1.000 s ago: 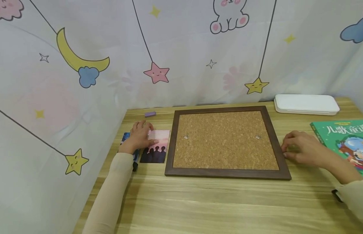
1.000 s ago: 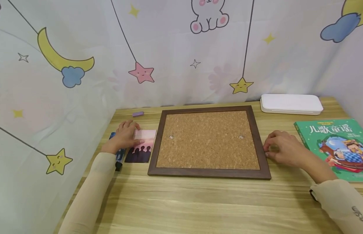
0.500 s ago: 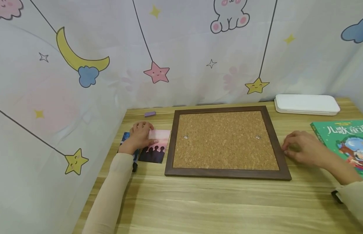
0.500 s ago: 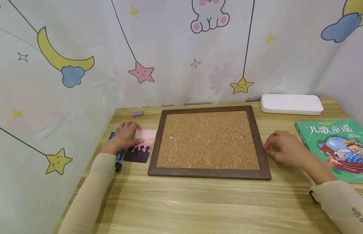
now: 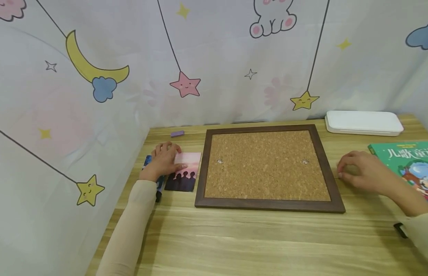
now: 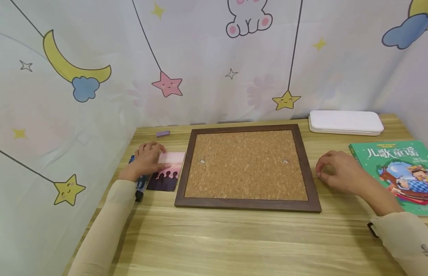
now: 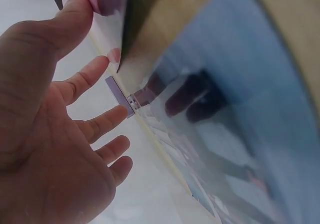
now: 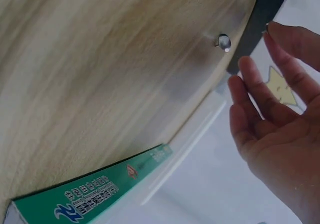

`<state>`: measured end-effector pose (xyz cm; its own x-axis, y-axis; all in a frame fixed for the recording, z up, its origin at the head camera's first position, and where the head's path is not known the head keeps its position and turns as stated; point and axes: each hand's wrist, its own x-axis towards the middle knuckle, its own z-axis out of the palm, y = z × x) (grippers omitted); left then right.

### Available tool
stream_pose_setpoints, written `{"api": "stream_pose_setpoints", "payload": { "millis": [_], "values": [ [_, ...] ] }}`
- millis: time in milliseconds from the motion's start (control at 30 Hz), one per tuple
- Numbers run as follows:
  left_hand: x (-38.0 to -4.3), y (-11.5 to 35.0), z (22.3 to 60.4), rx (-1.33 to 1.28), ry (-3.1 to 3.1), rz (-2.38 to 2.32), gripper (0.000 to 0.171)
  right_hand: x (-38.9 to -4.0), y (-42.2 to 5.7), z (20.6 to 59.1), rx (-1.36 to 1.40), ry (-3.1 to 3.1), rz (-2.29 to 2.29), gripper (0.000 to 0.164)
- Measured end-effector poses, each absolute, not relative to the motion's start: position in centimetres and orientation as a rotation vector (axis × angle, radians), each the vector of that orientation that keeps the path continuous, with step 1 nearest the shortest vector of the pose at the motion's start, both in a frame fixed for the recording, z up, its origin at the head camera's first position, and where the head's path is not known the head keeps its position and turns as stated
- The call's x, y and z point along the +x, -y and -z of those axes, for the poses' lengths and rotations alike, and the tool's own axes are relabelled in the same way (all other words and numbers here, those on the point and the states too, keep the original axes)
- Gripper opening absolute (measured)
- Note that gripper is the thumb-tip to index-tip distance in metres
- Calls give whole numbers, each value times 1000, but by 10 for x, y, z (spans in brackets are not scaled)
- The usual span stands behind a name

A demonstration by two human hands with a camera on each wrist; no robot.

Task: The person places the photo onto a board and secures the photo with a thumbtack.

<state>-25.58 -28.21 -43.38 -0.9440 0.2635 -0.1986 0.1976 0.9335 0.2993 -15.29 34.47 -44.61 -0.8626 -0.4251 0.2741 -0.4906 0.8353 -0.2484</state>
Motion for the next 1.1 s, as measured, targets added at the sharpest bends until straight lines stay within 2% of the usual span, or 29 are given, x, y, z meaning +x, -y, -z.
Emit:
{"api": "stream_pose_setpoints", "payload": {
  "millis": [333, 567, 833, 1100],
  "values": [
    [-256, 282, 435, 309, -2842, -392, 61, -153, -341, 447, 684, 2818, -492, 26],
    [-255, 280, 433, 342, -2874, -337, 51, -154, -342, 447, 688, 2793, -497, 27],
    [-254, 279, 432, 323, -2869, -332, 67, -154, -341, 447, 689, 2785, -485, 28],
    [-255, 282, 433, 311, -2878, -312, 68, -153, -341, 447, 691, 2794, -474, 27]
  ]
}}
